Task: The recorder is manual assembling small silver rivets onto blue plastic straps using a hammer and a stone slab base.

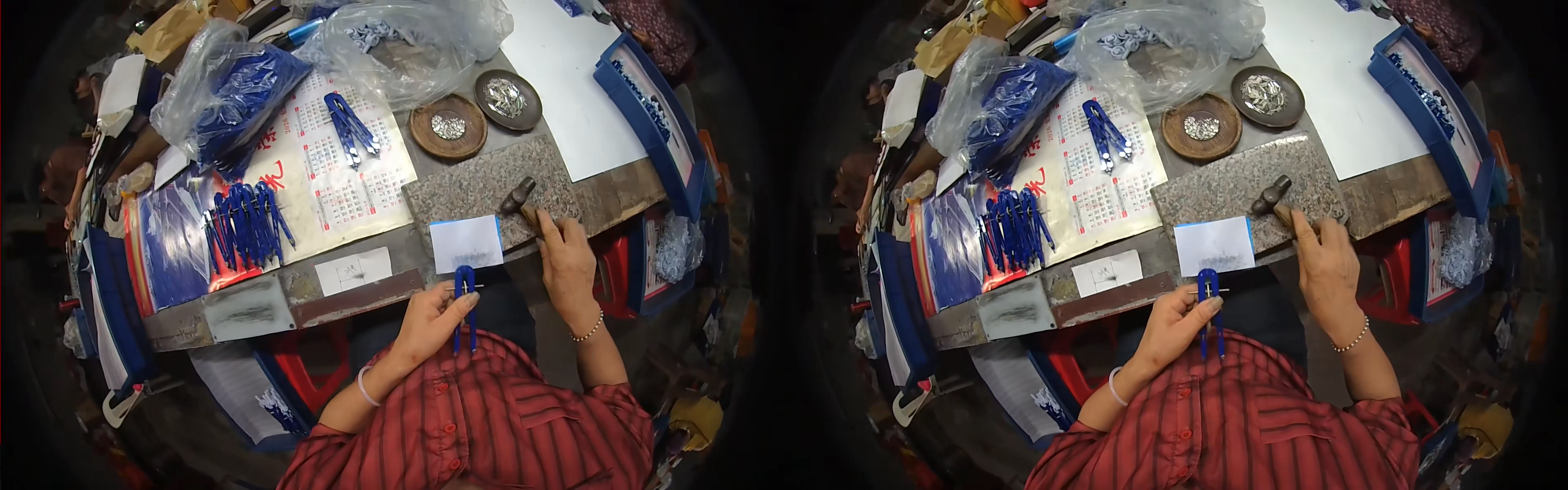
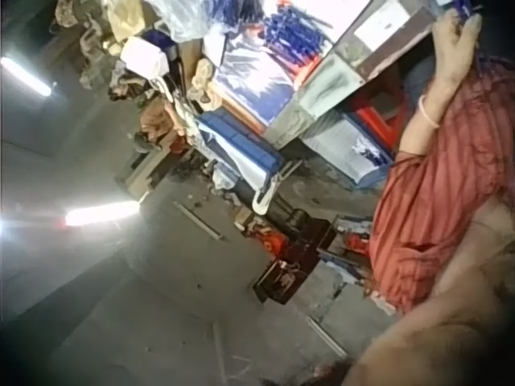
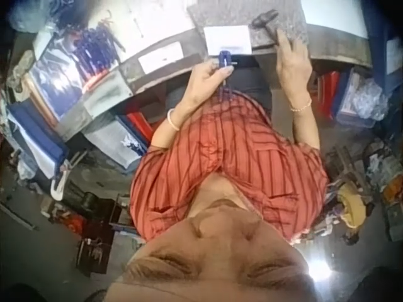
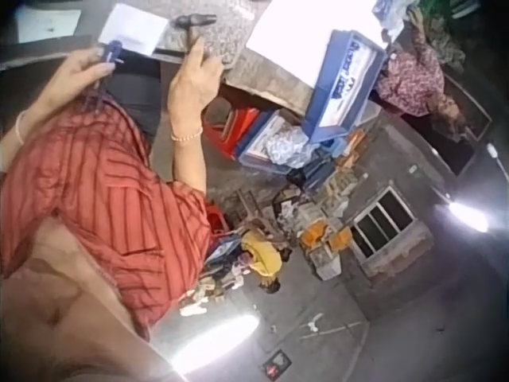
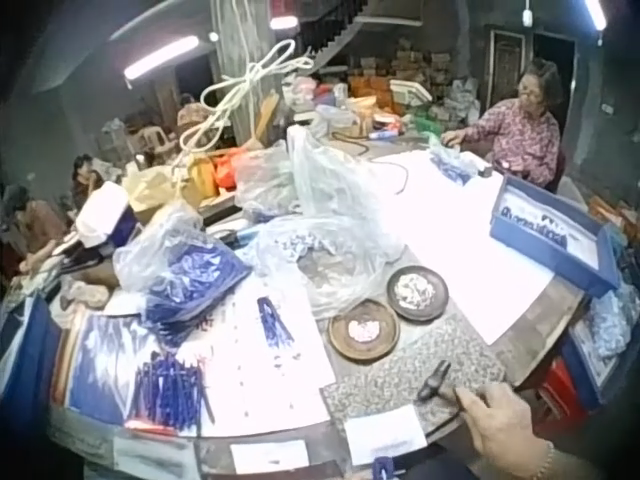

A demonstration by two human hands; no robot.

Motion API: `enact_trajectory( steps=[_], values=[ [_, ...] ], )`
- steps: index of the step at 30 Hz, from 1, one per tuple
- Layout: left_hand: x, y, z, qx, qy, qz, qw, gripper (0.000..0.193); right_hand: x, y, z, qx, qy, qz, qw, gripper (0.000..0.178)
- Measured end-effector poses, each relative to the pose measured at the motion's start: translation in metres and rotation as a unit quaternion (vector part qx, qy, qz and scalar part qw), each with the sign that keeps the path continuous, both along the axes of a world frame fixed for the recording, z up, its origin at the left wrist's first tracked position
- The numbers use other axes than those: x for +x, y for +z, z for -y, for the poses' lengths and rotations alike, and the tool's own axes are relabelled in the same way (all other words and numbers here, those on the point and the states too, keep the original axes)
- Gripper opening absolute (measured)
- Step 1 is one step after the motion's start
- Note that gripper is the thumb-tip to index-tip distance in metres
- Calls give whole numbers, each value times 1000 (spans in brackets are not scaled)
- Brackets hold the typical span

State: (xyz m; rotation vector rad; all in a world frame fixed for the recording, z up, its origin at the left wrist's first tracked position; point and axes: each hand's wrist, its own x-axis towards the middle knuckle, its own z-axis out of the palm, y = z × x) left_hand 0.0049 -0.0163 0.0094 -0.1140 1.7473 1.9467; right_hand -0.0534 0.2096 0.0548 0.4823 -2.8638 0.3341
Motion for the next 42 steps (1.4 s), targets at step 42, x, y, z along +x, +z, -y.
enact_trajectory(
  steps=[42],
  values=[
    [-10,49,49,53,120,12,991,17,26,8,90,-546,53,516,658,12]
  ],
)
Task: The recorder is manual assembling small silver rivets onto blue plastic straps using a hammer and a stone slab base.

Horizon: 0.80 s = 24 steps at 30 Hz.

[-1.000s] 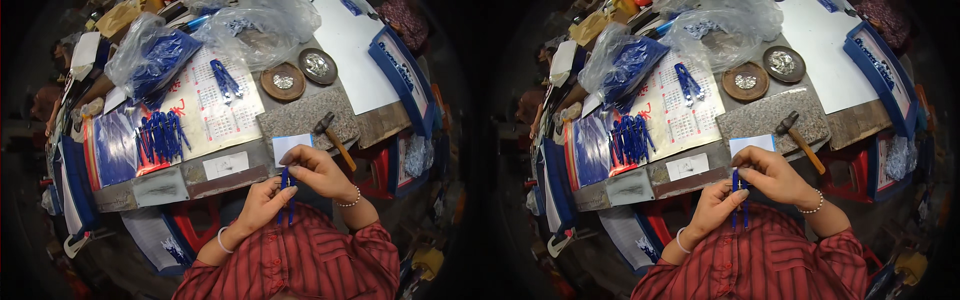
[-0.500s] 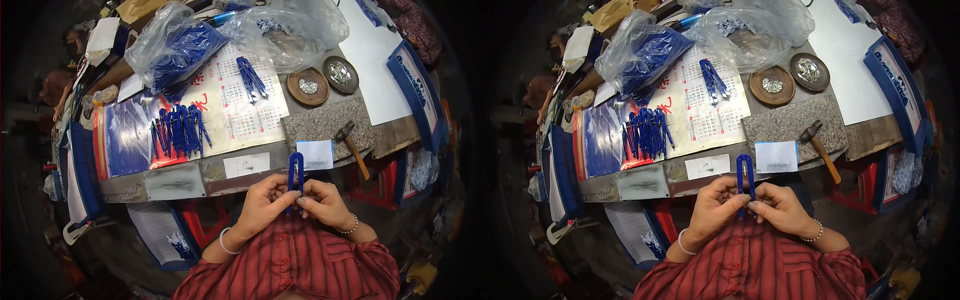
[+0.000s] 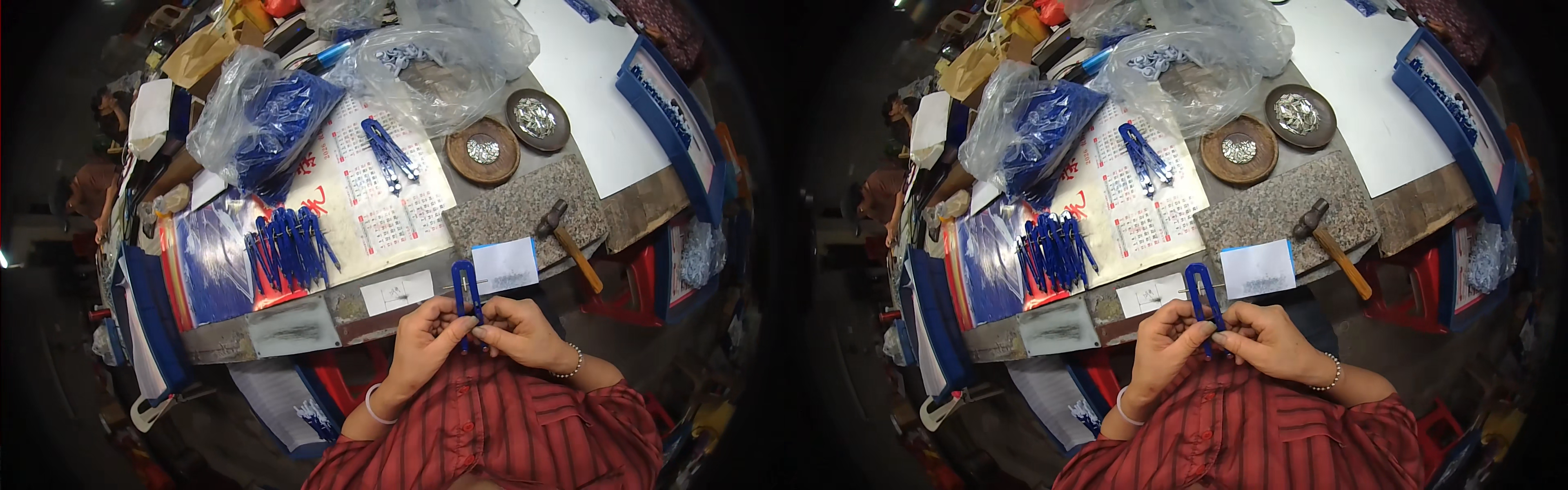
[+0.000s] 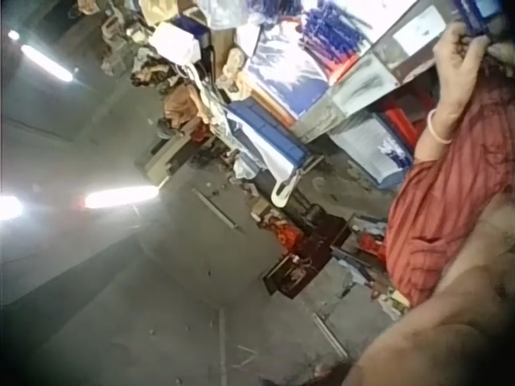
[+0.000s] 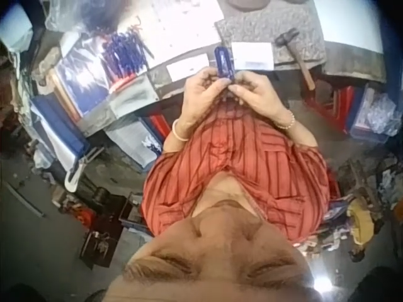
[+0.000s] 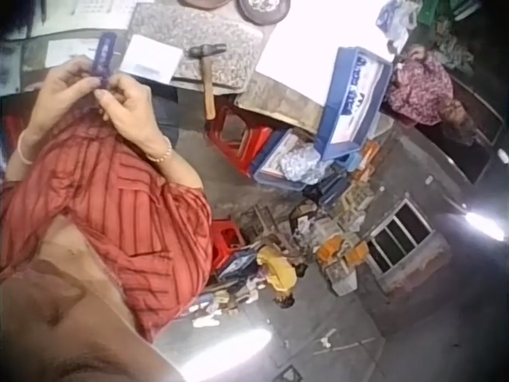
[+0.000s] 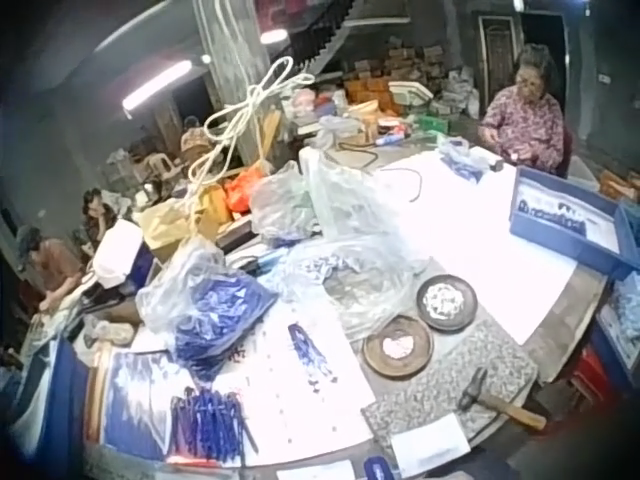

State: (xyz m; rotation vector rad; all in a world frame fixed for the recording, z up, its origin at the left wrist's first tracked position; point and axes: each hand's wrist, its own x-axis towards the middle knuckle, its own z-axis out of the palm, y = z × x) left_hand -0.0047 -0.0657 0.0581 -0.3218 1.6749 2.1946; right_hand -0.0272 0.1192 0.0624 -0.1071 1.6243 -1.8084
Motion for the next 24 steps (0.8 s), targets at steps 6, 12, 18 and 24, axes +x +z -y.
enact_trajectory(
  steps=[6,12,18,24],
  values=[
    [-4,1,0,-26,6,-11,1000,17,-6,-4,2,2,5,3,1000,13],
    [-11,7,5,-77,-24,-34,996,21,-12,-5,5,-17,19,32,999,13],
    [-11,7,16,-17,-11,1,1000,20,-14,-1,18,-39,16,67,997,13],
    [-9,5,30,-5,4,-12,1000,19,-16,6,35,-42,24,72,996,12]
  ],
)
